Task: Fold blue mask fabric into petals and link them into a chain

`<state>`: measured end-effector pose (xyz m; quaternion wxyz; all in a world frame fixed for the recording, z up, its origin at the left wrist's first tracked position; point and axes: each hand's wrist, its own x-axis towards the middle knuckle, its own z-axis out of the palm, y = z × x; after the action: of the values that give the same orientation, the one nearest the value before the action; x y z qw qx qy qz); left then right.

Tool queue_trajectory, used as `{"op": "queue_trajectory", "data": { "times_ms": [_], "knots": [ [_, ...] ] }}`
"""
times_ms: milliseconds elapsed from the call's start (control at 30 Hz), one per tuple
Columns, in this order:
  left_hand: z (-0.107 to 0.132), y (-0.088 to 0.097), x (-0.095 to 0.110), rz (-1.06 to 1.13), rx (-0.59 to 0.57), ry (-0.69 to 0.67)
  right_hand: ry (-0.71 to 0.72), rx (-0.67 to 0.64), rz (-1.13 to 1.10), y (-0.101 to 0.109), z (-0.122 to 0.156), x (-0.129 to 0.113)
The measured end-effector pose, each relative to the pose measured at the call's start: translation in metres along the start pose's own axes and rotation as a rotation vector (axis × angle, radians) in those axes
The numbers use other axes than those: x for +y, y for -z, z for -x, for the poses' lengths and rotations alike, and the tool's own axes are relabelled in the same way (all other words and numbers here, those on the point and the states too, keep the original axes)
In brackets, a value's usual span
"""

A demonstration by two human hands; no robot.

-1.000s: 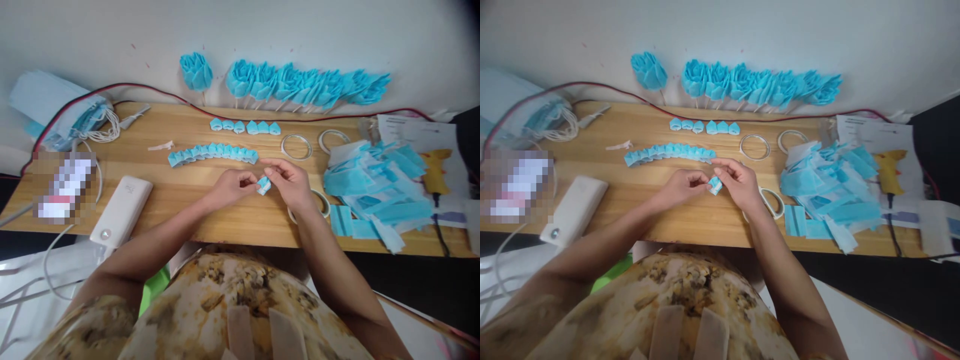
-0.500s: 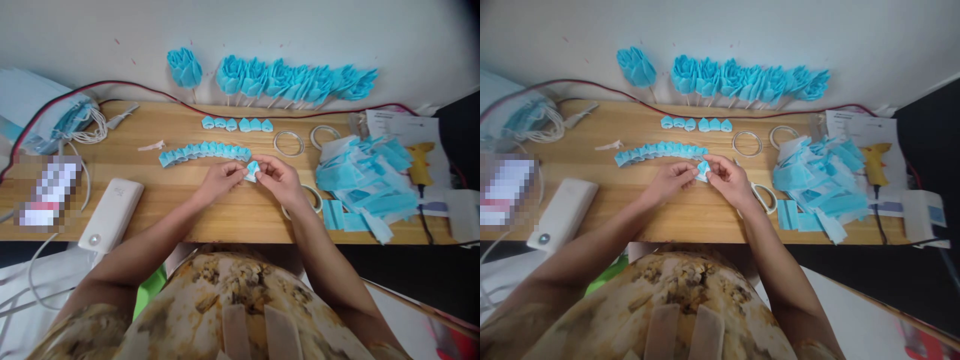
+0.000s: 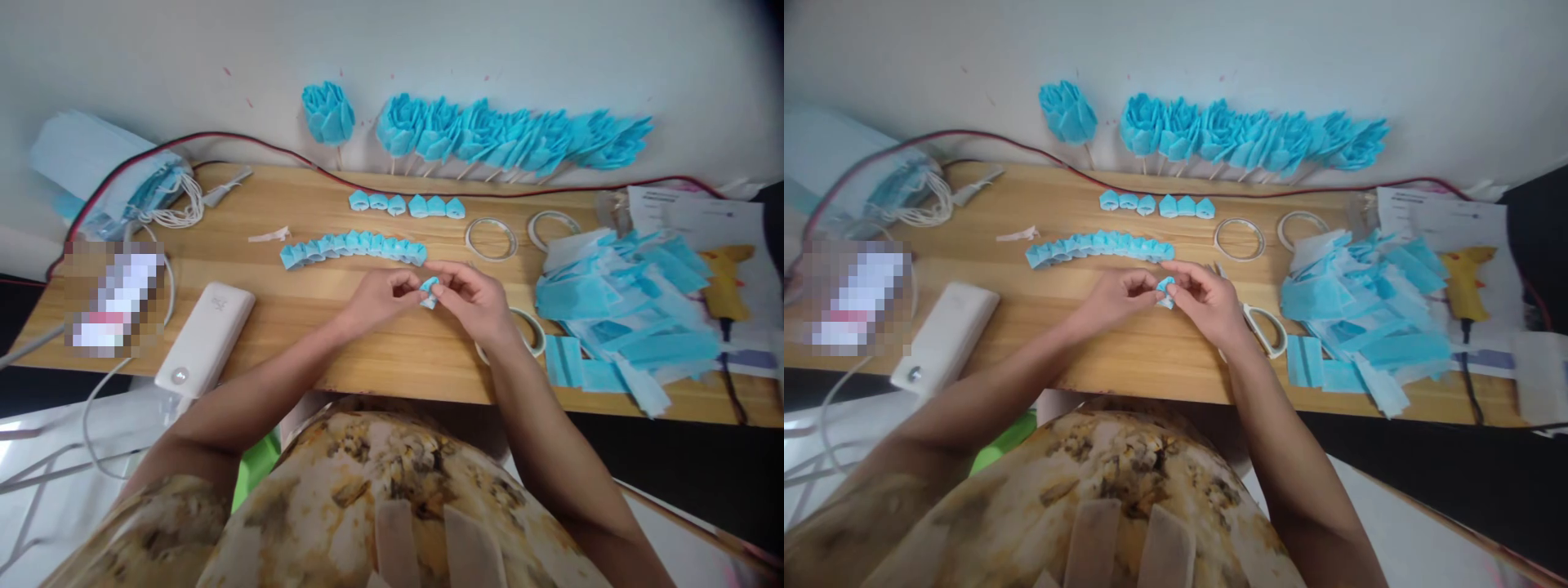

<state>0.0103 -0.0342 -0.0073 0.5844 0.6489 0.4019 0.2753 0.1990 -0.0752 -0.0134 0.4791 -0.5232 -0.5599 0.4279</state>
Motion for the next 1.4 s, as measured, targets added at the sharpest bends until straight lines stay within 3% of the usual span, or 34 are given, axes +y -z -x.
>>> {"op": "queue_trajectory", "data": {
  "times_ms": [400,667,900,1067,1300,1400],
  "knots": [
    [-0.001,0.003,0.001,0.004,-0.006,-0.053,0.006,0.074,0.016,0.001,-0.002,0.001],
    [0.0,0.004,0.005,0.05,0.044,-0.009,-0.028,0.1,-0.113,0.004,-0.003,0.001],
    [0.0,0.005,0.004,0.072,0.061,-0.004,-0.009,-0.066,-0.04,0.001,-0.003,0.008],
    [0.001,0.004,0.004,0.026,0.032,-0.039,0.014,-0.098,0.003,-0.001,-0.001,0.009],
    [0.001,0.006,0.004,0.006,0.003,0.024,-0.036,-0.162,0.007,0.001,0.003,-0.003],
    [0.003,0.005,0.005,-0.018,0.001,0.033,-0.032,-0.127,0.013,0.002,0.003,-0.002]
  ]
}}
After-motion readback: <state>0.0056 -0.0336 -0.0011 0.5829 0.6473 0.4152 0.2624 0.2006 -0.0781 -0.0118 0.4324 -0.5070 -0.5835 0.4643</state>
